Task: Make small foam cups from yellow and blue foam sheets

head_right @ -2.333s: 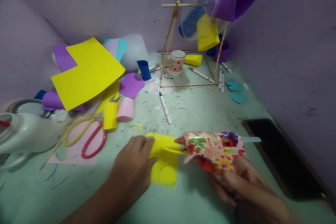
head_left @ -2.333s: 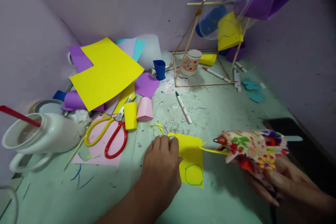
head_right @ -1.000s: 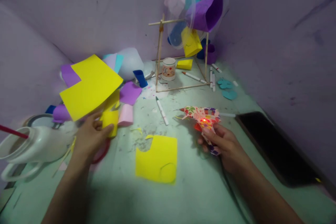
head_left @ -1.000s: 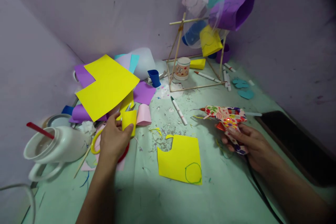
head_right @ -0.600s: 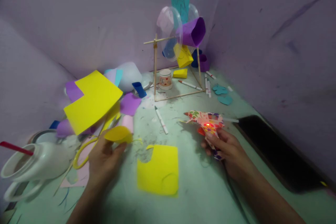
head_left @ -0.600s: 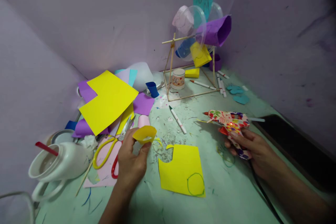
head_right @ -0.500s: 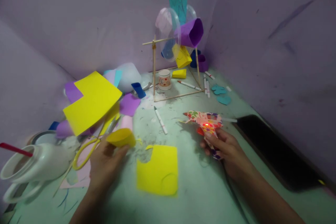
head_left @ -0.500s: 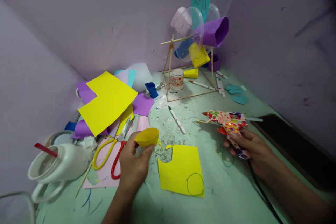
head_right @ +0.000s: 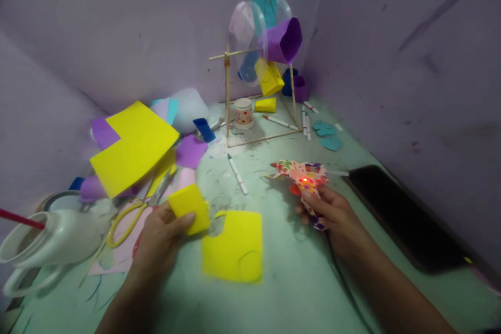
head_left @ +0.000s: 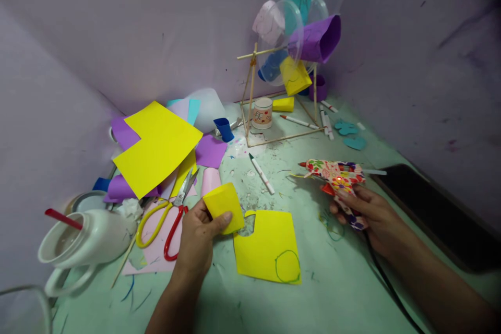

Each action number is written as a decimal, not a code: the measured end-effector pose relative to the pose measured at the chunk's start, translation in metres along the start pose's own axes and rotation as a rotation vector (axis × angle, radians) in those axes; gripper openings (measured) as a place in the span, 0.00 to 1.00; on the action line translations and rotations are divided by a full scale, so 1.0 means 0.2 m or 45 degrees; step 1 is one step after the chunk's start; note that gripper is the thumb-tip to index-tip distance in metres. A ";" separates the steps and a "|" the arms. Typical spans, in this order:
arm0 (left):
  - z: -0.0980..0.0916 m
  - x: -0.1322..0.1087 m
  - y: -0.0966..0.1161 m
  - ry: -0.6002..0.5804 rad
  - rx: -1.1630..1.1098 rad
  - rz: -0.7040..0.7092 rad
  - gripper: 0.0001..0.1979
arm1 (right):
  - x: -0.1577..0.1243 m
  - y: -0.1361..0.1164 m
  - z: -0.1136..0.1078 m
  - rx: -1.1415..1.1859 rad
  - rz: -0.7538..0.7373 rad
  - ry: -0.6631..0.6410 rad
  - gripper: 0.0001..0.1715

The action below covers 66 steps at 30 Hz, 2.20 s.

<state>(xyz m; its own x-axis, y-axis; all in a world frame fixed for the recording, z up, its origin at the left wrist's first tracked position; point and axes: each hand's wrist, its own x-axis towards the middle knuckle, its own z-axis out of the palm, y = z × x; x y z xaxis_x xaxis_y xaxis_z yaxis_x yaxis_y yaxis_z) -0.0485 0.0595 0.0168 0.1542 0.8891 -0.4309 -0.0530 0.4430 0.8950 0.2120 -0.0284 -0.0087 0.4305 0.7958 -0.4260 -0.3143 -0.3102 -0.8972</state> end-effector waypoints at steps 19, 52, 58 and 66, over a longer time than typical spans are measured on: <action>0.03 0.05 0.00 0.075 -0.314 -0.122 0.04 | 0.02 0.04 -0.02 0.085 -0.054 -0.095 0.13; 0.07 0.02 -0.24 -0.632 1.659 1.163 0.18 | -0.47 0.05 -0.14 -1.130 -0.231 -0.458 0.19; 0.07 0.01 -0.22 -0.678 1.619 1.060 0.19 | -0.54 0.08 -0.14 -1.440 -0.294 -0.467 0.24; 0.06 0.01 -0.23 -0.698 1.489 1.054 0.20 | -0.47 0.00 -0.03 -1.400 -0.414 -0.630 0.23</action>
<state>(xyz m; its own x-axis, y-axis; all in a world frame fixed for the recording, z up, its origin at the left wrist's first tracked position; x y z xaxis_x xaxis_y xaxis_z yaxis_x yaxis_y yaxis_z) -0.0349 0.0401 -0.0238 0.8208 0.5659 0.0776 0.4361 -0.7086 0.5547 0.1762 -0.1065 0.0305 -0.0835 0.9532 -0.2907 0.7229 -0.1428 -0.6761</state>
